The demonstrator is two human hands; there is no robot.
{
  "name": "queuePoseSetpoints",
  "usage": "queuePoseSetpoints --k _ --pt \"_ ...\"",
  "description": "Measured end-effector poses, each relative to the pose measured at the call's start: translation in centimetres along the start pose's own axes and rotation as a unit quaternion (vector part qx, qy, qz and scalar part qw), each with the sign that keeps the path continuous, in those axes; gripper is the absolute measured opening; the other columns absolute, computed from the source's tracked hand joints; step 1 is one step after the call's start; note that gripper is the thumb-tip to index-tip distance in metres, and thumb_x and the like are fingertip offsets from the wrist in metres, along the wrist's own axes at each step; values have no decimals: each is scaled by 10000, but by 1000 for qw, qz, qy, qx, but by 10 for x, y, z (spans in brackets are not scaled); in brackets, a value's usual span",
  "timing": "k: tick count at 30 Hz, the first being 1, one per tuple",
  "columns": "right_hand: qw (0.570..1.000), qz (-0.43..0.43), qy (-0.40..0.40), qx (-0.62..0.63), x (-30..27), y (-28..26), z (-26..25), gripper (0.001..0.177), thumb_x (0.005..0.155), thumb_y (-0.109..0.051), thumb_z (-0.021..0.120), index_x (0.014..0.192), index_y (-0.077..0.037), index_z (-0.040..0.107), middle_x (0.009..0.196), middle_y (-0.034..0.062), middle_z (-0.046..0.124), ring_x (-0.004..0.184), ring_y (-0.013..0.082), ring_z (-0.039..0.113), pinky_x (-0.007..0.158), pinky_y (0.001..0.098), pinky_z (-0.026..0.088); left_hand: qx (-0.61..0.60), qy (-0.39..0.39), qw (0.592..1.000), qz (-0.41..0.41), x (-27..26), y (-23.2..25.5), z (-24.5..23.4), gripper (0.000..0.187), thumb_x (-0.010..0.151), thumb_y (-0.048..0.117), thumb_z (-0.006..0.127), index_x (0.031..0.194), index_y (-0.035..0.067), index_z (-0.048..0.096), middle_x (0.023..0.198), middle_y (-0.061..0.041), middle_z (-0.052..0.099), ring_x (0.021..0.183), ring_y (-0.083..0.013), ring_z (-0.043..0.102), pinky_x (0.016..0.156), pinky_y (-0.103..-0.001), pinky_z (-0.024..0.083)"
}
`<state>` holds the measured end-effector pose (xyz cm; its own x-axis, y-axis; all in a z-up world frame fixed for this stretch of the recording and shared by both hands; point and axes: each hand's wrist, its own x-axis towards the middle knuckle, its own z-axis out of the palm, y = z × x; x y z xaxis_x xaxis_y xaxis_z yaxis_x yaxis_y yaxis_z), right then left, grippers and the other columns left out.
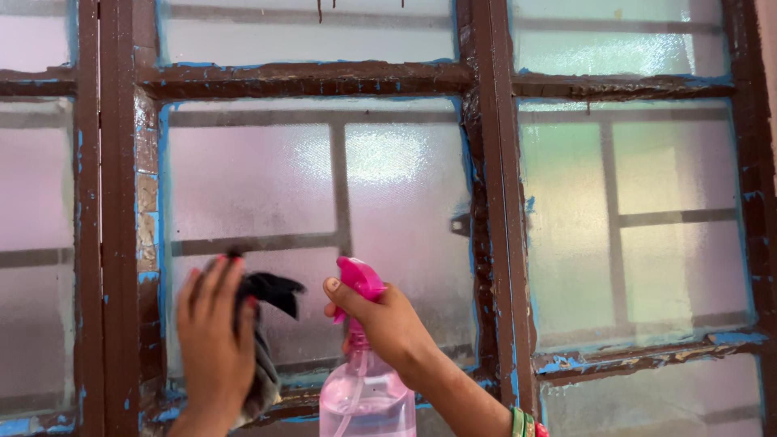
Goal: The person cleans a window by wiping the glass panes with a cloth while holding a spray bottle, and continues wiping the glass with the cloth and by hand.
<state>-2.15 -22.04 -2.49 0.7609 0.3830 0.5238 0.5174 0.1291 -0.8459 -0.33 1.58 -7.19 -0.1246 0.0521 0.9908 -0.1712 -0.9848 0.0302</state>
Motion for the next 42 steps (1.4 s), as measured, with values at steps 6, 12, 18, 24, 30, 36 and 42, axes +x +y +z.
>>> queuePoseSetpoints --k 6,12,18,24,30,36,42 --pt "999 -12 -11 -40 6 -1 9 470 889 -496 687 939 -28 702 846 40 669 553 132 588 571 293 508 -44 -68 994 73 22 -13 -12 497 977 241 552 1461 131 526 1535 -118 492 1468 -392 357 1231 -550 222" --pt "1000 1 -18 -25 11 -8 30 430 867 -489 694 980 -74 677 861 32 688 616 118 601 599 300 534 -8 -21 1000 20 51 -32 -12 474 1049 238 510 1507 116 516 1549 -127 499 1494 -374 359 1243 -581 201" --pt "998 -38 -44 -5 16 -7 46 470 881 -486 705 971 -25 693 814 42 661 626 117 595 581 299 528 -42 -36 998 26 15 -30 -18 465 1038 231 498 1491 128 524 1557 -111 499 1509 -368 353 1250 -563 229" --pt "999 -23 -26 -15 20 -16 55 480 876 -510 696 965 -38 685 826 25 656 620 118 608 588 296 537 -25 -34 999 33 65 -47 -14 448 1052 197 512 1490 112 540 1562 -128 496 1523 -391 321 1254 -590 189" --pt "1000 -23 -20 -10 16 -11 54 476 868 -512 693 921 -40 676 823 29 657 563 138 593 563 309 517 -33 9 999 31 43 -16 2 460 1110 264 498 1540 104 473 1611 -153 424 1533 -416 290 1237 -612 158" --pt "999 -13 -20 -30 12 1 39 473 883 -498 693 928 -27 681 817 17 663 556 139 595 574 304 519 16 -54 994 90 21 -16 -7 528 1002 330 553 1510 191 509 1548 -69 491 1485 -329 366 1252 -611 129" --pt "998 10 -17 -59 16 -6 23 507 890 -506 671 1030 -18 688 847 47 709 564 128 601 586 301 536 3 32 999 8 45 -37 3 437 1117 244 488 1538 132 519 1580 -107 488 1539 -391 311 1252 -649 61"
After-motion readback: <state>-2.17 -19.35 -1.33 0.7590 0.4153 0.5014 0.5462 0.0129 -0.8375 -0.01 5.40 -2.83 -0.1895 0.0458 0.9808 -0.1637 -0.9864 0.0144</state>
